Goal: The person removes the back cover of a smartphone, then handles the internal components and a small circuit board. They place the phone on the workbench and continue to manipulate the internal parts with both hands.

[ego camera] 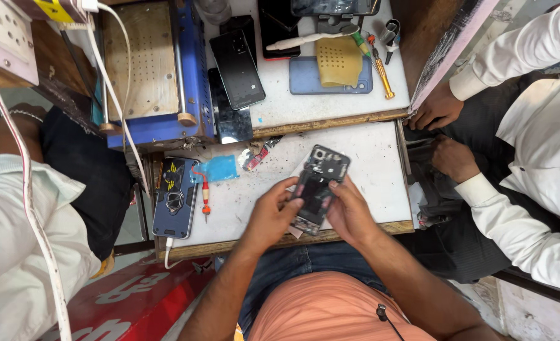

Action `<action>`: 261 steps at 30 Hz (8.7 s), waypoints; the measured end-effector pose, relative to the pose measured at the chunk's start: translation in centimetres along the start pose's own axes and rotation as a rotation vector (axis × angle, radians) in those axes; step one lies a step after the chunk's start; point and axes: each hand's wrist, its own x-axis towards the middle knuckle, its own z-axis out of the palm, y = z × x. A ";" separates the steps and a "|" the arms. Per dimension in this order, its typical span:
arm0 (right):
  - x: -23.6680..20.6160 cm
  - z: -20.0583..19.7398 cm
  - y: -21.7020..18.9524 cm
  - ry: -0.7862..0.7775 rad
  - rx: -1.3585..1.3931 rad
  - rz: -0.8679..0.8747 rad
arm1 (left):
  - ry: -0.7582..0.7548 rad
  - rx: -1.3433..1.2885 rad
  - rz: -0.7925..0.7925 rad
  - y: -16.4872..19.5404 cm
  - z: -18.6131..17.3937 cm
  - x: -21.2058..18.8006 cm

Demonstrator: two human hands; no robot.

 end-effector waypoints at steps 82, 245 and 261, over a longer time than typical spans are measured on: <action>-1.6 1.9 -0.9 -0.323 -0.862 -0.019 | 0.201 0.852 0.651 3.8 -0.2 -7.2; -4.0 -3.0 -2.3 -0.075 -1.510 -0.498 | 0.214 0.944 0.703 1.6 2.3 -4.0; -3.8 -2.7 -2.7 -0.118 -1.649 -0.582 | 0.186 1.099 0.747 -2.2 1.8 -4.5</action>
